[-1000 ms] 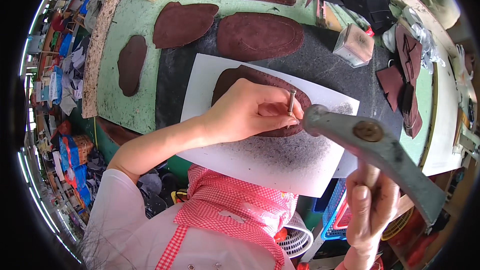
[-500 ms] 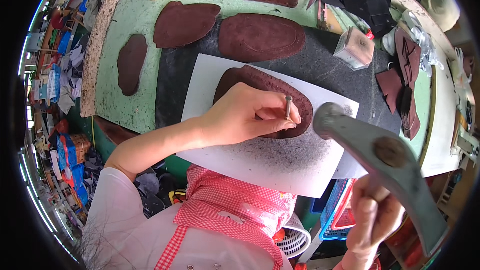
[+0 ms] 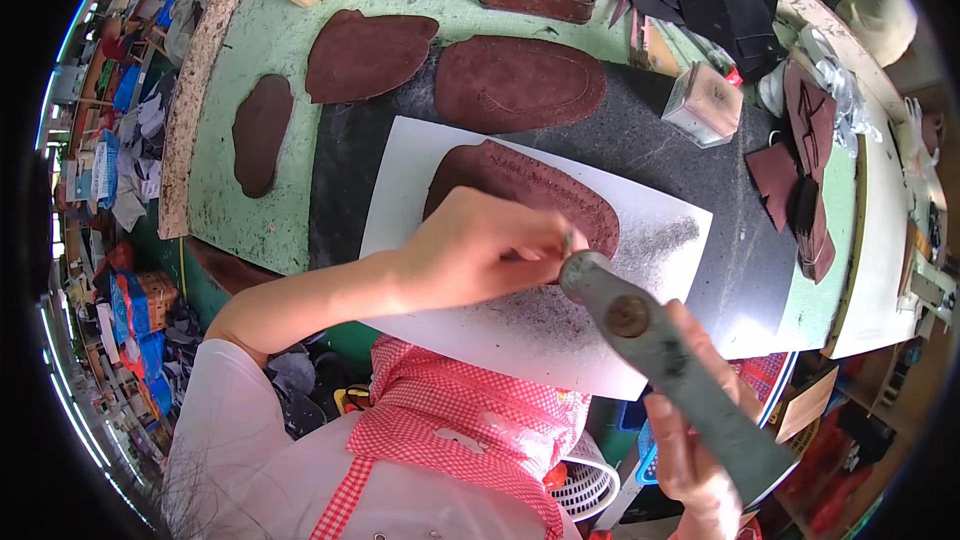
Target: Punching holes into shoe soles using a metal punch tool and a hammer.
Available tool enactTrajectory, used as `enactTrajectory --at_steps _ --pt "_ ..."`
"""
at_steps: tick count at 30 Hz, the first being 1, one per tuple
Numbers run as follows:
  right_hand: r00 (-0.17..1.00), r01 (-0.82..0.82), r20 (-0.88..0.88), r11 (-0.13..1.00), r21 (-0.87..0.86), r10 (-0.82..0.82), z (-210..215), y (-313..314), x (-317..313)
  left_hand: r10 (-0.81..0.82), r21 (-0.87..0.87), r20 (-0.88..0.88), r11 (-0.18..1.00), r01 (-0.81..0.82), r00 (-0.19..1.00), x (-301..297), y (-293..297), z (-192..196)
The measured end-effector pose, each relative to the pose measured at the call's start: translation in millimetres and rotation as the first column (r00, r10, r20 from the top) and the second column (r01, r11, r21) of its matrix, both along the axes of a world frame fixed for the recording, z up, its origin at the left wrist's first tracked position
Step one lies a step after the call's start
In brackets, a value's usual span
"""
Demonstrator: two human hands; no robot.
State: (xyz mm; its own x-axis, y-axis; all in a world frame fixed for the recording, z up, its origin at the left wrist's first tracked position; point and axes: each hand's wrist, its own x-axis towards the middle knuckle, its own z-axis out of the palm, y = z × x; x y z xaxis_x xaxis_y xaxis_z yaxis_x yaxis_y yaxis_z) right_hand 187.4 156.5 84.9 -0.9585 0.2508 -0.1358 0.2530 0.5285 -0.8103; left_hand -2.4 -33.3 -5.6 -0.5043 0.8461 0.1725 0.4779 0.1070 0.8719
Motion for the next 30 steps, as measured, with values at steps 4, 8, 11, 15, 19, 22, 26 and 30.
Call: enactTrajectory --at_steps 4,8,11,15,19,22,26,30 --pt "0.984 0.036 -0.155 0.944 -0.329 -0.092 5 2 9 -0.013 0.043 0.313 0.999 0.0 0.95 -6 2 -3" --pt "0.991 0.08 -0.063 0.887 -0.454 -0.122 8 18 22 -0.02 -0.049 0.178 0.998 0.029 0.984 -2 -3 6" --pt "0.999 0.038 0.015 0.994 0.101 -0.04 1 2 1 -0.022 -0.008 -0.163 1.0 0.021 0.986 4 -4 0" --pt "0.98 -0.056 -0.177 0.98 0.192 0.091 -15 6 -15 -0.016 0.148 0.347 0.988 -0.038 0.938 -9 -5 -6" --pt "0.998 0.023 0.066 0.999 0.046 -0.026 -18 -2 -23 -0.148 0.052 0.402 0.989 0.14 0.903 -21 2 2" --pt "0.977 -0.087 0.204 0.987 0.135 0.059 -23 -7 -27 -0.051 0.151 0.23 0.988 0.015 0.972 -36 23 -5" --pt "0.992 -0.069 0.11 0.99 0.125 0.055 -28 -11 -22 0.09 0.429 0.139 0.892 -0.142 0.986 -64 103 21" --pt "0.984 -0.043 0.175 0.997 0.061 0.032 -29 -13 -21 0.233 0.287 -0.346 0.949 -0.134 0.909 -91 147 -2"
